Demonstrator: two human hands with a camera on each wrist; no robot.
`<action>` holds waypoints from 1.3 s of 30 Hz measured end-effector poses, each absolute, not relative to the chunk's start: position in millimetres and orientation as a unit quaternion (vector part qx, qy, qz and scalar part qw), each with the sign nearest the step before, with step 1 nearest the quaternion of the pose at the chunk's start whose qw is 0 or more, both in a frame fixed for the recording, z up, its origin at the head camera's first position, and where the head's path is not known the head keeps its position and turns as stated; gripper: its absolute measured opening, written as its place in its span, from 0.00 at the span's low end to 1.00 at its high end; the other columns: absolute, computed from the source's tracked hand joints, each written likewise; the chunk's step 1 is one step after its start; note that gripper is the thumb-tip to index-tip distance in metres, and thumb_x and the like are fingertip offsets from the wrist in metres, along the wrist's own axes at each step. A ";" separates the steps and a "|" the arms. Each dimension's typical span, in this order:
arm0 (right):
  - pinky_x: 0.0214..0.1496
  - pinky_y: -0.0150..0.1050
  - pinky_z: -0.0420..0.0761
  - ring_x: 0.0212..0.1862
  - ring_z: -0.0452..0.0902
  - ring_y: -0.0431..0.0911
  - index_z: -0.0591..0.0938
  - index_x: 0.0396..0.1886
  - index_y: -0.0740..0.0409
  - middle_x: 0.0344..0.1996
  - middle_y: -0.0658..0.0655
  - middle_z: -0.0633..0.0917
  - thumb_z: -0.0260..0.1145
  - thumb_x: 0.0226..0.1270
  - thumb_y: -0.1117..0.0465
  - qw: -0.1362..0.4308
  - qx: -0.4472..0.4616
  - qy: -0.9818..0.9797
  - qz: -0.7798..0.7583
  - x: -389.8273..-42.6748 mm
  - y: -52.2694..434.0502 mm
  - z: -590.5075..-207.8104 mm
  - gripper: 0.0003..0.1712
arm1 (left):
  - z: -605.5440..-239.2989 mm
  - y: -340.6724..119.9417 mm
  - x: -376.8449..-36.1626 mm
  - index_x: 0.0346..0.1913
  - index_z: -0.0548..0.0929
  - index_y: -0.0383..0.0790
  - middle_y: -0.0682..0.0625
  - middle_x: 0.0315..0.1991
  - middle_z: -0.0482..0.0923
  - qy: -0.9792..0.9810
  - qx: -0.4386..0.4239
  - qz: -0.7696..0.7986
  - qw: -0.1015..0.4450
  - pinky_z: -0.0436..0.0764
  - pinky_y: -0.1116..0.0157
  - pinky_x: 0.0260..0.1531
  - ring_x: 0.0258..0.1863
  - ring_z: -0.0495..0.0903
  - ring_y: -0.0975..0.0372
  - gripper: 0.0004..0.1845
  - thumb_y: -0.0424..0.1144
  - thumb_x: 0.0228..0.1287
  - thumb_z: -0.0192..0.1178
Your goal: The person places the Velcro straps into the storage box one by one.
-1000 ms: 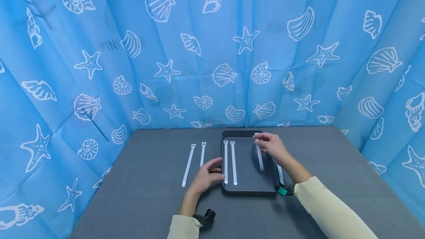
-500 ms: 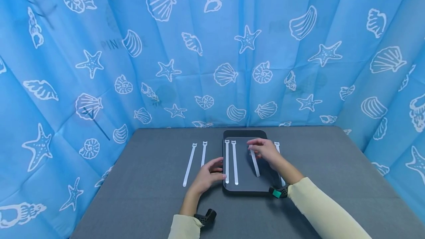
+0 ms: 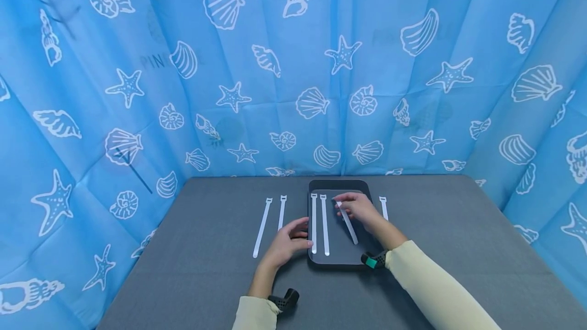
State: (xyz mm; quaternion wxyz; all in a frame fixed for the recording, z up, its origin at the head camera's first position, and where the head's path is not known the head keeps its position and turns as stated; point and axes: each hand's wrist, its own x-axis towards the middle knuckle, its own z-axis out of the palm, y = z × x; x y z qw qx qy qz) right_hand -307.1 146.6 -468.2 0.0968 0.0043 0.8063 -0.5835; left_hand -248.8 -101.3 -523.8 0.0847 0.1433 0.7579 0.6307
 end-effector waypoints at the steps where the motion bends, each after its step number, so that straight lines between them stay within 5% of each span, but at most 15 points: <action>1: 0.38 0.39 0.77 0.41 0.83 0.53 0.78 0.57 0.67 0.45 0.64 0.84 0.55 0.72 0.66 0.100 0.009 0.808 -0.581 -307.4 146.1 -468.6 0.18 | -523.9 -101.3 -248.8 0.69 0.70 0.42 0.43 0.61 0.73 0.759 0.143 0.630 0.085 0.77 0.55 0.52 0.54 0.76 0.53 0.33 0.35 0.60 0.67; 10: 0.38 0.40 0.79 0.38 0.82 0.50 0.77 0.59 0.67 0.43 0.63 0.83 0.56 0.71 0.65 0.126 0.029 0.831 -0.541 -309.6 144.8 -475.0 0.19 | -523.6 -100.3 -248.2 0.68 0.71 0.43 0.44 0.61 0.73 0.759 0.139 0.631 0.083 0.77 0.54 0.51 0.54 0.76 0.53 0.32 0.34 0.60 0.68; 18: 0.38 0.42 0.80 0.37 0.82 0.49 0.75 0.61 0.67 0.52 0.65 0.78 0.58 0.69 0.66 0.123 0.010 0.860 -0.495 -311.6 145.8 -475.0 0.22 | -523.4 -100.2 -248.0 0.69 0.70 0.42 0.44 0.61 0.73 0.762 0.146 0.626 0.079 0.77 0.55 0.51 0.54 0.76 0.52 0.32 0.34 0.61 0.67; 27: 0.23 0.37 0.76 0.24 0.76 0.47 0.75 0.62 0.66 0.27 0.58 0.80 0.62 0.65 0.67 0.147 -0.039 0.907 -0.392 -313.7 146.9 -467.9 0.25 | -523.0 -100.6 -247.7 0.69 0.69 0.40 0.40 0.62 0.71 0.755 0.147 0.634 0.081 0.77 0.53 0.51 0.55 0.75 0.49 0.33 0.34 0.61 0.67; 39: 0.23 0.36 0.74 0.24 0.75 0.48 0.66 0.72 0.58 0.24 0.57 0.78 0.67 0.56 0.73 0.184 -0.042 0.923 -0.336 -318.3 153.0 -471.0 0.42 | -524.6 -101.7 -249.3 0.69 0.70 0.42 0.43 0.61 0.72 0.761 0.147 0.626 0.085 0.77 0.54 0.52 0.54 0.75 0.52 0.33 0.35 0.61 0.67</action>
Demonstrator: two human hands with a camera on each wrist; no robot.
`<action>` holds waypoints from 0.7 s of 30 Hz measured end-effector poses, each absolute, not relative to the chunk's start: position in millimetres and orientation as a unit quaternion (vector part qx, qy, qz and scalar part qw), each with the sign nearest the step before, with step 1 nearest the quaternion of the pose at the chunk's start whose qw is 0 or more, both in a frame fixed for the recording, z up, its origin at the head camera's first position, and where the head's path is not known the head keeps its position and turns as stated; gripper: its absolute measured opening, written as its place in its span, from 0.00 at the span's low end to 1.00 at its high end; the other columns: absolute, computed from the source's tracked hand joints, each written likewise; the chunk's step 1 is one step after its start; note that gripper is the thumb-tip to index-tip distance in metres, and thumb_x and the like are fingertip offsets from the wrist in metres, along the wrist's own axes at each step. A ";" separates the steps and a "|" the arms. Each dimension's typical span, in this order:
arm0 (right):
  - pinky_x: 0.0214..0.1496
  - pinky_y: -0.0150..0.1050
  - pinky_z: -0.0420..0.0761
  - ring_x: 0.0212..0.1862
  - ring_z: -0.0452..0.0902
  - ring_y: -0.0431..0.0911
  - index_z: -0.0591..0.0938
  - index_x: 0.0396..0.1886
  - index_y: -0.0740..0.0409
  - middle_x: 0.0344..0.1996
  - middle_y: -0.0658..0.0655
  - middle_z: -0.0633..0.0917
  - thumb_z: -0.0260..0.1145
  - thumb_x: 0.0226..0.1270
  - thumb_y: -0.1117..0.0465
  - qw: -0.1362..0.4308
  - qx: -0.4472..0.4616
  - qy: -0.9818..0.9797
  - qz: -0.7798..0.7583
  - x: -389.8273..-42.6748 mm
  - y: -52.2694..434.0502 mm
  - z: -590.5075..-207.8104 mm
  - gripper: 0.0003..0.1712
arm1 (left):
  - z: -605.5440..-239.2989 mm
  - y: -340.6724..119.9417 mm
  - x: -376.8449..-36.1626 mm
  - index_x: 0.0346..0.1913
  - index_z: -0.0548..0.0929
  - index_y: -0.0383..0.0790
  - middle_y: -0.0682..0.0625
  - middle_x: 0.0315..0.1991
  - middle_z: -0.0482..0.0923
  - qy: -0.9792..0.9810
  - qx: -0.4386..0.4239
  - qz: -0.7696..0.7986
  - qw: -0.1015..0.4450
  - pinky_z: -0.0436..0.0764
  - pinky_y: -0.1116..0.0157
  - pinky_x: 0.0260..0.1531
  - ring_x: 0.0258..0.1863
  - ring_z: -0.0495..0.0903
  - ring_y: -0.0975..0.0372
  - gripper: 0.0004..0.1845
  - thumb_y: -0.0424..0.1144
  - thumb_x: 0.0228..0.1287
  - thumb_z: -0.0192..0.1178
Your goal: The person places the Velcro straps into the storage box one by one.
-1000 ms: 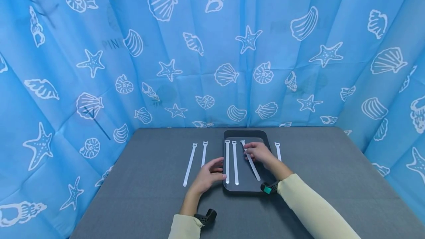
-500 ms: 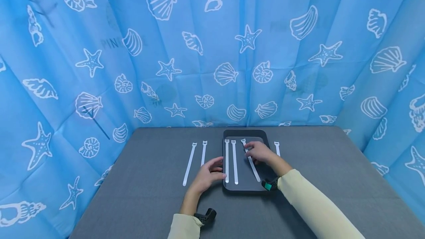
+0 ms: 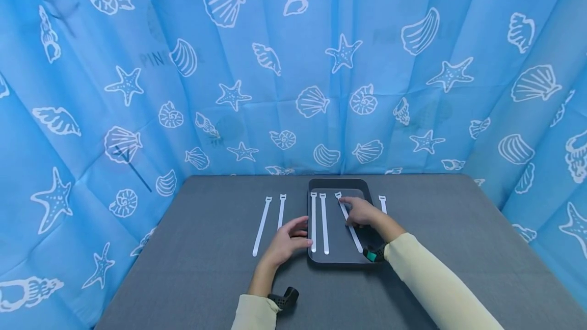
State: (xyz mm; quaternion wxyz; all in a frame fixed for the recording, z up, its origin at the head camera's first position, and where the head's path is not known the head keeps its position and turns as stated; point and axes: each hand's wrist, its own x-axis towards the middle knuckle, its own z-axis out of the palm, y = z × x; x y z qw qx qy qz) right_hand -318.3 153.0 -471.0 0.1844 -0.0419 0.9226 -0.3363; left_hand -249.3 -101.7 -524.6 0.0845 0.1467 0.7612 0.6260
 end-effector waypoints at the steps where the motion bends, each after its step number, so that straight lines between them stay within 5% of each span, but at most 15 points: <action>1: 0.23 0.36 0.75 0.24 0.76 0.48 0.65 0.72 0.59 0.25 0.58 0.78 0.68 0.56 0.73 0.186 -0.042 0.925 -0.330 -318.6 152.6 -471.3 0.43 | -524.6 -101.7 -249.5 0.69 0.70 0.42 0.43 0.61 0.72 0.761 0.148 0.626 0.084 0.77 0.55 0.52 0.54 0.75 0.52 0.33 0.35 0.61 0.67; 10: 0.23 0.36 0.75 0.24 0.75 0.48 0.62 0.73 0.62 0.31 0.59 0.77 0.72 0.55 0.68 0.181 -0.035 0.933 -0.310 -319.7 151.4 -473.2 0.46 | -520.7 -100.5 -247.0 0.69 0.70 0.41 0.41 0.61 0.72 0.756 0.151 0.631 0.080 0.77 0.54 0.52 0.54 0.75 0.50 0.32 0.33 0.61 0.66; 21: 0.22 0.34 0.72 0.20 0.73 0.45 0.61 0.73 0.63 0.23 0.58 0.78 0.70 0.56 0.70 0.207 -0.046 0.917 -0.337 -318.2 153.5 -474.8 0.45 | -524.6 -102.5 -250.1 0.69 0.70 0.41 0.41 0.61 0.72 0.763 0.150 0.624 0.079 0.77 0.56 0.51 0.53 0.76 0.53 0.33 0.35 0.60 0.68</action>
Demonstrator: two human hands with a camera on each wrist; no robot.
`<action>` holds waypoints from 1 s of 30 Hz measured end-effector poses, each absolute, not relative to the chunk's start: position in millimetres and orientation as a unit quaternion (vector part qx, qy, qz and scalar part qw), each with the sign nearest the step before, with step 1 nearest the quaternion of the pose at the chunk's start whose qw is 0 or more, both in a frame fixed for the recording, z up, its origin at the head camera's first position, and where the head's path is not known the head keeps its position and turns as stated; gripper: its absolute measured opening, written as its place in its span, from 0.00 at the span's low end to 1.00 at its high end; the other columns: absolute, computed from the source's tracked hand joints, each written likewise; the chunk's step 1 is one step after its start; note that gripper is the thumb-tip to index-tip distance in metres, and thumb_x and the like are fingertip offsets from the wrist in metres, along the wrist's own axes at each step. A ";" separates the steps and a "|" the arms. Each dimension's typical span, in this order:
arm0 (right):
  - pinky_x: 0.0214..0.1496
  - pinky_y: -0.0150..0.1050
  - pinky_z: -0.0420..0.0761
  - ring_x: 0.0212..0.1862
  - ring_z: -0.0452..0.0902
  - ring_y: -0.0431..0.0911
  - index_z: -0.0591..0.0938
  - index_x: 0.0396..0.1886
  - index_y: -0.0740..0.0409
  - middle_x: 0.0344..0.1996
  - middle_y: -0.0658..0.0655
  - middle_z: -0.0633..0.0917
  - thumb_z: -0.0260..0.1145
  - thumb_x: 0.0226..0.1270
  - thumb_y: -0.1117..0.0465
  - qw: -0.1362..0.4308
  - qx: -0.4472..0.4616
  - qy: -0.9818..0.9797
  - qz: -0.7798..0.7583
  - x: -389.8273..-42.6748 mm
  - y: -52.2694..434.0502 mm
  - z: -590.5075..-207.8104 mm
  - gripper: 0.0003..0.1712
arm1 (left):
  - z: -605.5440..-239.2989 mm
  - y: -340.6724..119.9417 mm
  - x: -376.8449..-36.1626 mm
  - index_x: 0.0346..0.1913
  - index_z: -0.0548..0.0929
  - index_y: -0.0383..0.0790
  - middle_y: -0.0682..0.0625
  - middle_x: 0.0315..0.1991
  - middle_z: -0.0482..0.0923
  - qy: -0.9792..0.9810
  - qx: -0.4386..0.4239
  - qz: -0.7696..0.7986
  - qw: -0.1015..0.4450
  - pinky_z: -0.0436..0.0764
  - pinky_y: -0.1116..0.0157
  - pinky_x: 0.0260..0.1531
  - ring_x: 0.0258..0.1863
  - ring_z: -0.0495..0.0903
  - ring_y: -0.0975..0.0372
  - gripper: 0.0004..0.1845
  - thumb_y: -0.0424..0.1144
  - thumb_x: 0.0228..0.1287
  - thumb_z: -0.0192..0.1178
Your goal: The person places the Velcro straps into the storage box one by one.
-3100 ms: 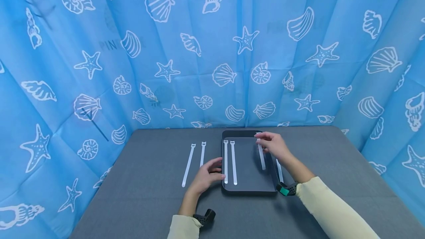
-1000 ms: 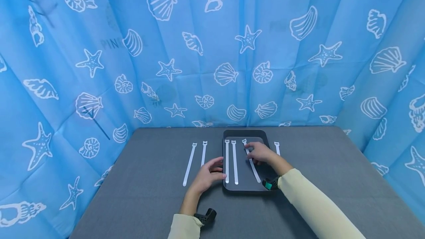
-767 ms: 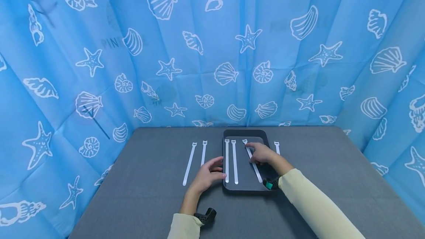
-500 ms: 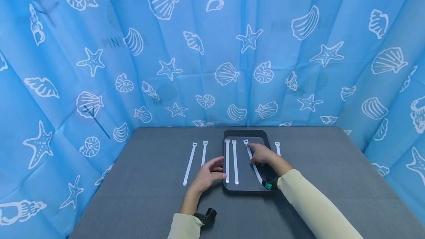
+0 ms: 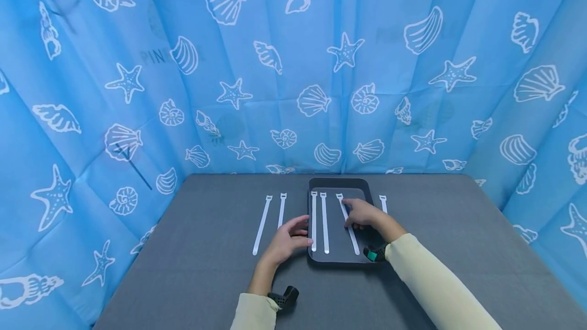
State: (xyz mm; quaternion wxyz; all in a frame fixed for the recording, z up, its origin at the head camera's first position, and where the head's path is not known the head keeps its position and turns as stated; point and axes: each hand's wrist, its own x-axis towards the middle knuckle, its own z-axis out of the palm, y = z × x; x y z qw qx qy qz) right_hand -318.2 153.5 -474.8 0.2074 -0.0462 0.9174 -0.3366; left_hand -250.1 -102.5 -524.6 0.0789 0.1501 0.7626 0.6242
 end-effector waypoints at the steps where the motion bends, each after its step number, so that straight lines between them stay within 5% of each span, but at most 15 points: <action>1: 0.21 0.34 0.72 0.20 0.73 0.45 0.62 0.73 0.63 0.23 0.57 0.78 0.70 0.56 0.71 0.208 -0.053 0.918 -0.333 -317.9 153.7 -474.4 0.45 | -524.6 -102.4 -250.1 0.69 0.70 0.41 0.41 0.62 0.72 0.762 0.151 0.624 0.078 0.77 0.56 0.51 0.53 0.76 0.52 0.33 0.35 0.61 0.68; 16: 0.20 0.37 0.73 0.21 0.75 0.48 0.66 0.73 0.55 0.46 0.65 0.78 0.75 0.54 0.63 0.184 -0.075 0.939 -0.280 -320.4 149.2 -477.4 0.46 | -523.8 -99.3 -249.1 0.69 0.70 0.41 0.42 0.61 0.72 0.757 0.151 0.630 0.081 0.77 0.54 0.51 0.54 0.75 0.52 0.33 0.34 0.61 0.67; 21: 0.41 0.48 0.79 0.45 0.78 0.56 0.67 0.72 0.57 0.62 0.68 0.72 0.77 0.53 0.58 0.156 -0.078 0.951 -0.254 -317.9 140.2 -479.7 0.47 | -523.4 -99.0 -249.0 0.70 0.69 0.41 0.39 0.63 0.71 0.753 0.152 0.635 0.083 0.76 0.52 0.52 0.55 0.74 0.49 0.33 0.33 0.62 0.66; 24: 0.57 0.56 0.72 0.59 0.71 0.61 0.66 0.72 0.57 0.65 0.69 0.69 0.76 0.54 0.55 0.154 -0.068 0.955 -0.243 -315.4 135.5 -478.8 0.47 | -523.2 -99.5 -248.4 0.70 0.68 0.40 0.37 0.63 0.70 0.750 0.152 0.638 0.083 0.76 0.51 0.52 0.56 0.74 0.47 0.34 0.33 0.62 0.66; 30: 0.64 0.63 0.62 0.66 0.62 0.66 0.66 0.73 0.55 0.67 0.70 0.68 0.75 0.56 0.52 0.156 -0.062 0.959 -0.227 -313.7 131.8 -477.9 0.46 | -523.6 -100.2 -249.0 0.70 0.69 0.41 0.40 0.63 0.71 0.757 0.149 0.631 0.085 0.77 0.54 0.51 0.55 0.75 0.50 0.33 0.34 0.61 0.67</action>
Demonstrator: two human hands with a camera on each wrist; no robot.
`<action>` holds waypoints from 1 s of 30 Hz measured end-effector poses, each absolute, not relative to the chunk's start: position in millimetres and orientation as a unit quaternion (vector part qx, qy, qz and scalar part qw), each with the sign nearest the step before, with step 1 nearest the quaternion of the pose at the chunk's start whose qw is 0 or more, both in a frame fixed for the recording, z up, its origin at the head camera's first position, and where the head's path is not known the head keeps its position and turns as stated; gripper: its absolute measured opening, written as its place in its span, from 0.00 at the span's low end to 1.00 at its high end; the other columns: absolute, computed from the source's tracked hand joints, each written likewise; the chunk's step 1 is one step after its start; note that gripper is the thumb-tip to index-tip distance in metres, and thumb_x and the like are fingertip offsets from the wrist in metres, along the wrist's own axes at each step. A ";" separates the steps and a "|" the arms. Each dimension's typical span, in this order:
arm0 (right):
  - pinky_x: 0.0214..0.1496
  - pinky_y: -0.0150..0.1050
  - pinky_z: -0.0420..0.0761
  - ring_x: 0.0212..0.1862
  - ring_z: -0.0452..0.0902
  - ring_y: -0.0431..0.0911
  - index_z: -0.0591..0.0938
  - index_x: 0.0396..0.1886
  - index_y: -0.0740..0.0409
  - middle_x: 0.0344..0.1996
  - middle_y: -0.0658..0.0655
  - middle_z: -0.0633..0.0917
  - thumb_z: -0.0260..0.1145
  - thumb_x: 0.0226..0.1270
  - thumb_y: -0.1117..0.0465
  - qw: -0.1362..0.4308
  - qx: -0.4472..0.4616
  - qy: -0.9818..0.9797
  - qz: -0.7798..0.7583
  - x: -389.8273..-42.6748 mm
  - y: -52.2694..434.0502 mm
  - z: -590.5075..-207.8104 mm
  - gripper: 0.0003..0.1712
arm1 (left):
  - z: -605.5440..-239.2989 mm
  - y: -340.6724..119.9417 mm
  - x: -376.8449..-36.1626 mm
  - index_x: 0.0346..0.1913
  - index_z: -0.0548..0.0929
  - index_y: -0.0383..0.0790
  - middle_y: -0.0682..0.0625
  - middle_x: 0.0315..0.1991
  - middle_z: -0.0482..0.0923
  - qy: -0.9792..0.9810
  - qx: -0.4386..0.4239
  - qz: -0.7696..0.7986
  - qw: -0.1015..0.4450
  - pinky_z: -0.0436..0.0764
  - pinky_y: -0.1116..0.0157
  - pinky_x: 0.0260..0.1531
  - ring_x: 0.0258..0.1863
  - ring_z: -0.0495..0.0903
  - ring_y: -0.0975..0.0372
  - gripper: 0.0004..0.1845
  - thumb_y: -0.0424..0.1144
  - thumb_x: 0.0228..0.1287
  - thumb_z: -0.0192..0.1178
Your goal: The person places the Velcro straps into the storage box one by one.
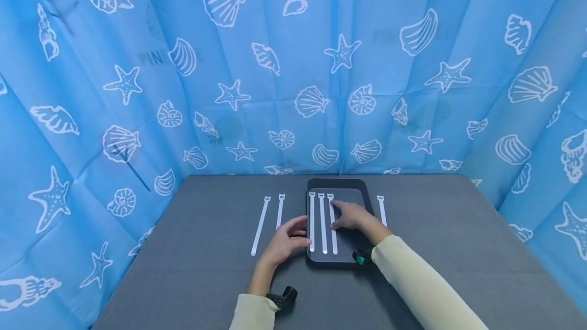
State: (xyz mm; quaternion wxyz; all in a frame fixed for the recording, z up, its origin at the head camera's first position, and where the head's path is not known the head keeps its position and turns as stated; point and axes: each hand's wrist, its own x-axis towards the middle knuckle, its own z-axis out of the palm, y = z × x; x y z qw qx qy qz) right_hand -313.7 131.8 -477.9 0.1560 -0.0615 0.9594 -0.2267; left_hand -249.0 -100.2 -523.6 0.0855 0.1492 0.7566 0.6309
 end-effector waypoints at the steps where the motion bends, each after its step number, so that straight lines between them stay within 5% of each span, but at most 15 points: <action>1: 0.64 0.63 0.61 0.67 0.62 0.66 0.66 0.73 0.54 0.67 0.69 0.68 0.75 0.56 0.52 0.158 -0.061 0.960 -0.225 -313.8 131.7 -477.9 0.46 | -523.7 -100.2 -249.0 0.70 0.69 0.41 0.40 0.62 0.71 0.758 0.148 0.629 0.086 0.77 0.55 0.51 0.54 0.75 0.51 0.33 0.34 0.61 0.67; 16: 0.64 0.63 0.61 0.67 0.61 0.65 0.65 0.74 0.50 0.68 0.68 0.67 0.73 0.58 0.47 0.165 -0.062 0.957 -0.232 -314.9 133.7 -480.7 0.46 | -522.6 -102.0 -248.9 0.70 0.69 0.42 0.41 0.62 0.71 0.755 0.148 0.632 0.090 0.77 0.54 0.51 0.54 0.75 0.52 0.34 0.35 0.61 0.67; 22: 0.35 0.46 0.78 0.43 0.77 0.54 0.64 0.74 0.50 0.66 0.66 0.69 0.72 0.60 0.48 0.177 -0.061 0.938 -0.293 -314.0 140.1 -480.0 0.45 | -523.2 -101.6 -248.3 0.70 0.69 0.44 0.43 0.62 0.72 0.758 0.140 0.631 0.088 0.77 0.53 0.52 0.54 0.75 0.52 0.33 0.36 0.61 0.67; 25: 0.26 0.41 0.76 0.30 0.75 0.51 0.64 0.74 0.49 0.55 0.64 0.76 0.70 0.62 0.49 0.185 -0.060 0.927 -0.320 -312.0 145.0 -477.3 0.43 | -524.1 -101.0 -248.7 0.69 0.70 0.44 0.43 0.62 0.72 0.758 0.137 0.631 0.088 0.77 0.53 0.52 0.54 0.75 0.52 0.33 0.36 0.61 0.67; 30: 0.24 0.40 0.77 0.25 0.77 0.49 0.65 0.73 0.53 0.30 0.57 0.80 0.67 0.66 0.53 0.175 -0.068 0.912 -0.364 -308.1 154.9 -469.9 0.38 | -524.8 -100.3 -248.8 0.69 0.70 0.44 0.44 0.61 0.72 0.761 0.137 0.629 0.085 0.77 0.54 0.51 0.54 0.75 0.52 0.33 0.37 0.61 0.68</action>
